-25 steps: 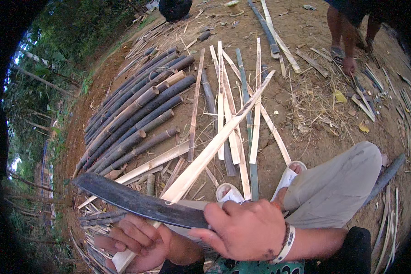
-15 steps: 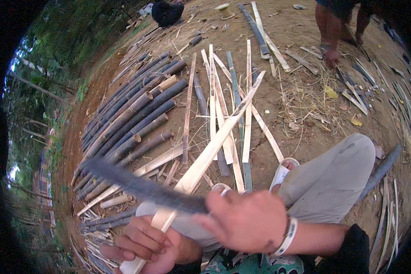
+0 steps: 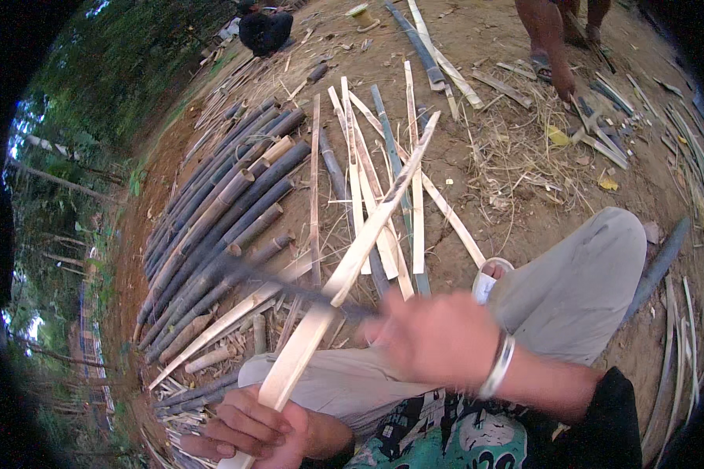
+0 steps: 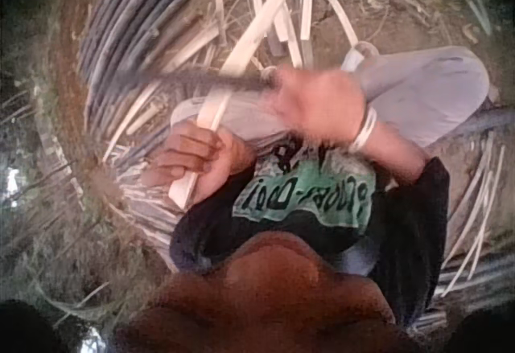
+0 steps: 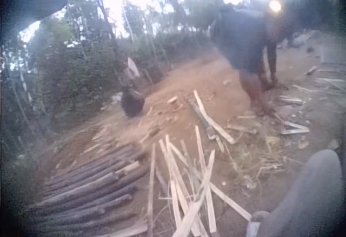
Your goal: The person sits on the ground and uses a machete to shave and split bamboo strips. They hold the bamboo with one hand and repeatedly strike it with the machete to remove the outer layer and split the material into thinner pieces.
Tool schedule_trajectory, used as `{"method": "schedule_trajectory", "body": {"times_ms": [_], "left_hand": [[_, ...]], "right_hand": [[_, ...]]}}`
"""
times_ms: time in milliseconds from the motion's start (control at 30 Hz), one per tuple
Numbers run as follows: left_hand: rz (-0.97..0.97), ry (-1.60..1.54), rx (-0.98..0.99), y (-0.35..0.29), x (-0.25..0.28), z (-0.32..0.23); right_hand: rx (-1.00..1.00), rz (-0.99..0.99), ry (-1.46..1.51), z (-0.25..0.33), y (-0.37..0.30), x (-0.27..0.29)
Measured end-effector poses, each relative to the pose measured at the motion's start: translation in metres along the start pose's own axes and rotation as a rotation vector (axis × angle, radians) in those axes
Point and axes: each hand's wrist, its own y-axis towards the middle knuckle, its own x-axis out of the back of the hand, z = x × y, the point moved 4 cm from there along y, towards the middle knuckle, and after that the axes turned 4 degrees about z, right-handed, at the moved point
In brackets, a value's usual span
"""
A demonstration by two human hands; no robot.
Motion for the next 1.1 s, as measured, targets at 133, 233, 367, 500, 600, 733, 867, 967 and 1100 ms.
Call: {"method": "schedule_trajectory", "body": {"times_ms": [133,233,367,500,600,733,867,967,1100], "left_hand": [[0.068,-0.318,-0.003,0.010,-0.012,0.001],[0.097,-0.284,0.024,0.008,-0.008,0.001],[0.052,-0.154,0.092,0.009,-0.004,-0.004],[-0.131,0.052,0.164,0.006,0.002,-0.013],[0.685,0.628,0.472,0.028,-0.009,-0.029],[0.675,0.430,0.318,-0.005,0.039,-0.023],[0.433,-0.013,0.099,0.003,-0.014,-0.009],[0.454,-0.148,0.000,-0.013,-0.001,0.024],[0.293,0.122,0.003,-0.003,-0.019,0.004]], "right_hand": [[0.165,-0.052,-0.039,0.017,-0.008,-0.003],[0.334,-0.066,0.012,0.038,-0.013,-0.005],[0.275,0.083,-0.061,0.049,-0.015,-0.003],[0.296,0.015,-0.060,0.050,-0.013,-0.003],[0.286,-0.029,-0.029,0.039,-0.020,-0.009],[0.255,0.055,-0.117,0.059,-0.024,0.005],[0.192,0.012,-0.102,0.035,-0.019,-0.001],[0.152,0.001,-0.122,0.028,-0.015,0.002],[0.106,0.009,-0.107,0.011,-0.002,-0.003]]}}
